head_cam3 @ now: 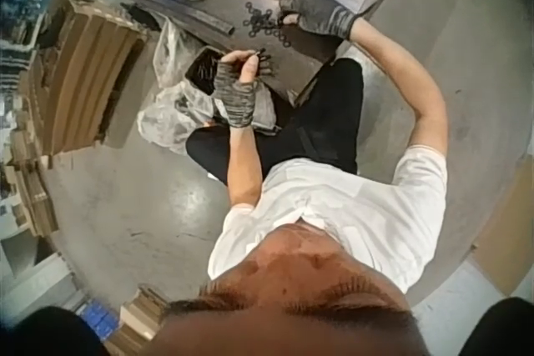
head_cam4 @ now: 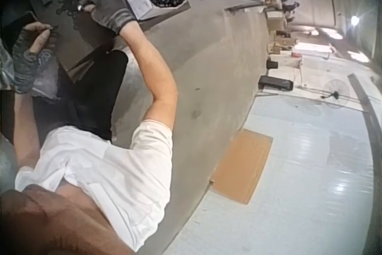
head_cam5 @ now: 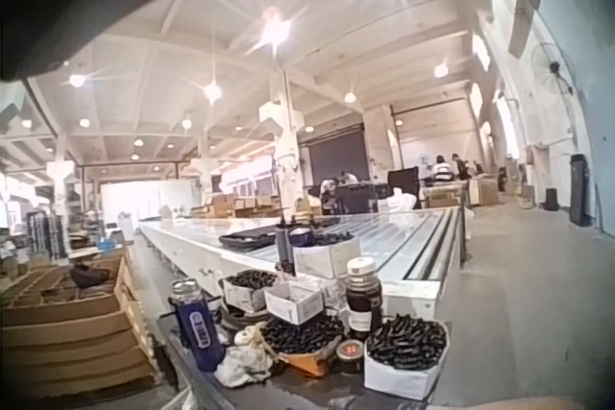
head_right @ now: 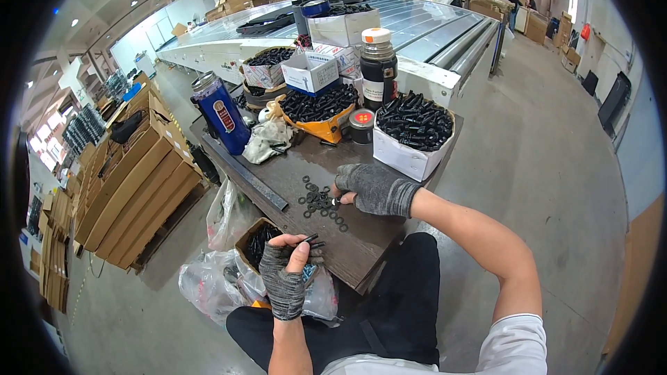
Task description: Assembling small plastic components by manually adding rubber washers to them on a workbench.
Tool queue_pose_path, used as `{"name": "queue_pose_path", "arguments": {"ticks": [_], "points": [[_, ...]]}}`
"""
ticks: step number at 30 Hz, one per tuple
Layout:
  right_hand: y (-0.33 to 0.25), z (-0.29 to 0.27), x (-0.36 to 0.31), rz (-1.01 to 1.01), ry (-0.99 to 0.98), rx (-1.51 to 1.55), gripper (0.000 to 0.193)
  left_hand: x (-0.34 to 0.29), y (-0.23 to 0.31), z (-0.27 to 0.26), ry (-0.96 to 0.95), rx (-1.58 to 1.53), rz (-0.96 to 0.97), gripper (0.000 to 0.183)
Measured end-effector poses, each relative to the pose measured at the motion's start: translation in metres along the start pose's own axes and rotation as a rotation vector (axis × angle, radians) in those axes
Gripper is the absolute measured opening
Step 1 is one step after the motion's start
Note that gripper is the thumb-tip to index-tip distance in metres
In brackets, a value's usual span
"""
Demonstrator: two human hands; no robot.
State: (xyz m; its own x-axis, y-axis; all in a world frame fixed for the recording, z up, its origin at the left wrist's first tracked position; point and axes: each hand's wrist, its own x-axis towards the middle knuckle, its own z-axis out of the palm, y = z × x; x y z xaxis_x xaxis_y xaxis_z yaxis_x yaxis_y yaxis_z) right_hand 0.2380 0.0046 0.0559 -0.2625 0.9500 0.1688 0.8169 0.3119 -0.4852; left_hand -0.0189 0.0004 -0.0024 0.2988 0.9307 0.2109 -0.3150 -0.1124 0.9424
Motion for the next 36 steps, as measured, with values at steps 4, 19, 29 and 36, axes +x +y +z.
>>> {"name": "queue_pose_path", "arguments": {"ticks": [4, 19, 29, 36], "points": [[0.004, -0.004, -0.010, 0.028, 0.013, 0.122, 0.016, 0.002, 0.002, 0.003, -0.003, 0.014, -0.011, 0.017], [-0.009, 0.006, -0.021, -0.120, 0.073, -0.025, 0.024, 0.012, 0.004, 0.010, 0.021, 0.099, -0.008, 0.017], [-0.012, 0.009, -0.021, 0.009, -0.005, 0.008, 0.018, 0.013, 0.001, 0.009, -0.012, 0.074, -0.002, 0.015], [-0.048, -0.009, -0.011, 0.196, 0.014, 0.687, 0.025, 0.019, 0.007, 0.015, -0.016, 0.001, -0.016, 0.014]]}}
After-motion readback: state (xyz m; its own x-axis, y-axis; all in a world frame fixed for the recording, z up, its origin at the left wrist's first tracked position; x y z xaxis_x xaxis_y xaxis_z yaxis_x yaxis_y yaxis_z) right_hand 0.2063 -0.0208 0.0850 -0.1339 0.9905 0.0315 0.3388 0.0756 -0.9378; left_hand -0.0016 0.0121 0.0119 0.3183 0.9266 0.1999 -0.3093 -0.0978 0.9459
